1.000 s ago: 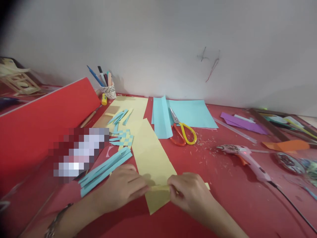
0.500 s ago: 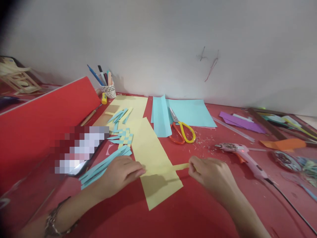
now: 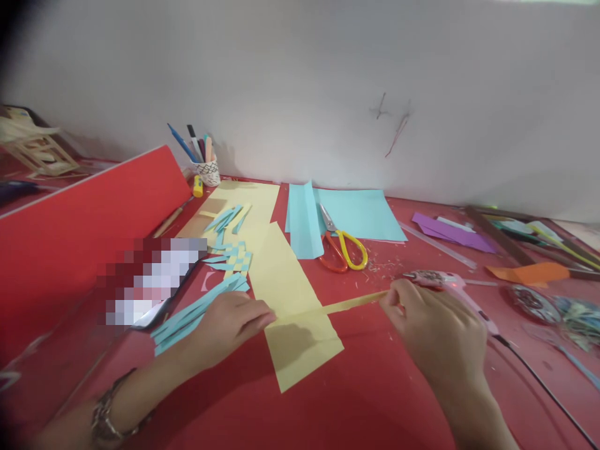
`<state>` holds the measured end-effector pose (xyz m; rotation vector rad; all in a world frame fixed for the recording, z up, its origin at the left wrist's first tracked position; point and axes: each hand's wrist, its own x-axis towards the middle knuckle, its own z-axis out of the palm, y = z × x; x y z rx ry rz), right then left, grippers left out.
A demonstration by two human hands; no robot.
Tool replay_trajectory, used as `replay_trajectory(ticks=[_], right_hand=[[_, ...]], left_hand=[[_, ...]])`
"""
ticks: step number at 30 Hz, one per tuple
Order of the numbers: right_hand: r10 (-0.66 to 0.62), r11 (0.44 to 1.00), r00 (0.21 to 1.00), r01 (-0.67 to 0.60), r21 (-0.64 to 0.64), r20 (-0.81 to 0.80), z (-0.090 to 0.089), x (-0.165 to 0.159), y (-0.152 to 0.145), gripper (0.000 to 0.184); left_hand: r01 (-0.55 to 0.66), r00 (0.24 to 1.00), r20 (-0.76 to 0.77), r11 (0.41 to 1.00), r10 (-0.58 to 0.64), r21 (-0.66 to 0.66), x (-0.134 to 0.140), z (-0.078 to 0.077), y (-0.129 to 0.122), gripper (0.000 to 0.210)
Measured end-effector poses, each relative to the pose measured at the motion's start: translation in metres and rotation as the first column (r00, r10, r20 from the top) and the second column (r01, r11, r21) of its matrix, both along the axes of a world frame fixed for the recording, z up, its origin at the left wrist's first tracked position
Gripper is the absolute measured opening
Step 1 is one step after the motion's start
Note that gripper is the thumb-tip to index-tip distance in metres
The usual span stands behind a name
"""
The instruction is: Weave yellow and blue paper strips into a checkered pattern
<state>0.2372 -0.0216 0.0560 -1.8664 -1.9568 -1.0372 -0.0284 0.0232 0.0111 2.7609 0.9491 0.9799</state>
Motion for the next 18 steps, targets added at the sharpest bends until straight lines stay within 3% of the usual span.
replay_trajectory(ticks=[5, 12, 15, 18], right_hand=[[0.002, 0.998, 1.0, -0.003, 0.056, 0.025, 0.004, -0.001, -0.001, 0.024], [-0.054, 0.983, 0.993, 0.071, 0.168, -0.103, 0.013, 0.005, -0.009, 0.021], [0.144, 0.967, 0.983, -0.116, 0.229, -0.114, 0.012, -0.005, -0.01, 0.016], [0.48, 0.876, 0.874, -0.475, 0.077, -0.071, -0.002, -0.034, -0.008, 0.016]], left_hand=[[-0.011, 1.0, -0.008, 1.0, 0.01, -0.02, 0.001, -0.003, -0.001, 0.053], [-0.109, 0.994, -0.018, 0.993, 0.108, -0.042, 0.0, -0.006, 0.002, 0.05], [-0.098, 0.995, -0.025, 0.992, 0.097, -0.079, 0.001, -0.006, 0.001, 0.048], [-0.034, 0.999, -0.041, 0.997, 0.031, -0.075, 0.003, -0.006, -0.004, 0.048]])
